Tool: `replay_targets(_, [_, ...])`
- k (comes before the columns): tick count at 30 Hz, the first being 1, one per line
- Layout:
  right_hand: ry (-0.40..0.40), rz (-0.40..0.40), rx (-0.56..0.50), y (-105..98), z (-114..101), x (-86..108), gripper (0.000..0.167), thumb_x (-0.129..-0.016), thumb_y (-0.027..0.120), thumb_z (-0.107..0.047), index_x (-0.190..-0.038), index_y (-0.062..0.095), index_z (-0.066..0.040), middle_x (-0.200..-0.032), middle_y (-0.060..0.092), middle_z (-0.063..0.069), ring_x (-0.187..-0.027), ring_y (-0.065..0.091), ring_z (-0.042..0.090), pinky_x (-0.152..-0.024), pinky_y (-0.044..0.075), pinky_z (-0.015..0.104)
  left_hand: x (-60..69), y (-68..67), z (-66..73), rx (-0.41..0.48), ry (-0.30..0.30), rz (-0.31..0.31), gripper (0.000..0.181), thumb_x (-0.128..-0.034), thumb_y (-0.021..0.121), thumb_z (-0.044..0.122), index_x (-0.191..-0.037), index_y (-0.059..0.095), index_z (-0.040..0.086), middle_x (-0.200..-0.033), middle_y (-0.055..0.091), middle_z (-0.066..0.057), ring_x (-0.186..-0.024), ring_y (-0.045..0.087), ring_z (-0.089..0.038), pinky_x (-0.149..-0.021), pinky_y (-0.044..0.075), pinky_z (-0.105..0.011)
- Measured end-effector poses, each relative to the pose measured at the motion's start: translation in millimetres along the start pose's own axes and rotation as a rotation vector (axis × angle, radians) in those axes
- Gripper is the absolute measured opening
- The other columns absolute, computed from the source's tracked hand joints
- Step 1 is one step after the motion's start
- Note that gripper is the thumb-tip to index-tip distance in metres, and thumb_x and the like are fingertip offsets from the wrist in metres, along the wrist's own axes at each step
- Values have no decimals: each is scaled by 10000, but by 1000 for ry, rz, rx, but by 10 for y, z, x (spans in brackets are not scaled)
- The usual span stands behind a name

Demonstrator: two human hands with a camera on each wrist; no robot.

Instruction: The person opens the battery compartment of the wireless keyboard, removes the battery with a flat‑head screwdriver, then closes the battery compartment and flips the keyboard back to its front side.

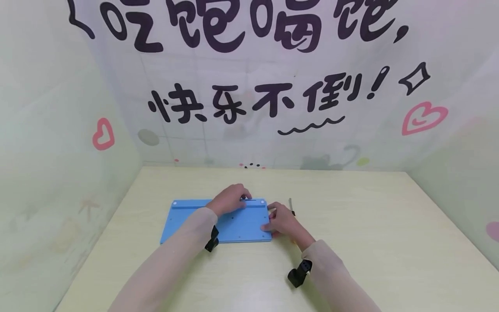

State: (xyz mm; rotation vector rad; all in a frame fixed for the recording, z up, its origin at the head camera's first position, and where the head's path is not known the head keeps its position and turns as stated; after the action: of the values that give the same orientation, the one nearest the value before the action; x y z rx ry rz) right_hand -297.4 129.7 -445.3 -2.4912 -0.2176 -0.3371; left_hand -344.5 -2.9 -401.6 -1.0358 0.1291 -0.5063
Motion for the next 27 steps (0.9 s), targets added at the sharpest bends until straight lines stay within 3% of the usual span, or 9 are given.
replay_targets(6, [13, 4, -14, -10, 6, 20, 628, -721, 776, -76, -1250, 446, 1, -884, 515, 113, -654, 553, 202, -527, 515, 278, 27, -65, 66, -6, 26, 39, 209, -903, 571, 74, -1076, 675, 133, -1043, 620, -25, -953, 555, -178, -877, 452, -328])
replay_targets(17, [28, -2, -2, -7, -10, 39, 631, -724, 776, -89, -1253, 440, -13, -897, 512, 115, -673, 553, 210, -546, 519, 278, -4, -112, -33, 166, 28, 48, 226, -891, 554, 1, -980, 718, 129, -945, 628, -7, -883, 560, -178, -822, 479, -340])
replay_targets(27, [17, -1, -1, -22, -32, 42, 627, -723, 776, -80, -1251, 445, -12, -909, 514, 115, -688, 548, 211, -546, 516, 282, -76, -253, -72, 171, 77, 55, 239, -879, 555, -34, -950, 725, 118, -915, 635, 6, -857, 544, -162, -806, 462, -326])
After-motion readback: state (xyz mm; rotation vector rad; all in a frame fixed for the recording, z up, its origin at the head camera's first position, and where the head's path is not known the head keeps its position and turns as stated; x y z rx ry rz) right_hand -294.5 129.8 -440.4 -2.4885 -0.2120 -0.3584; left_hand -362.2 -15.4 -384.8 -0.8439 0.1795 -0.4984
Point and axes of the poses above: each hand's wrist, its own x-axis away from the middle knuckle, its own y-axis out of the palm, z = x × y, the point moved 9 cm from there along -x, towards the middle knuckle
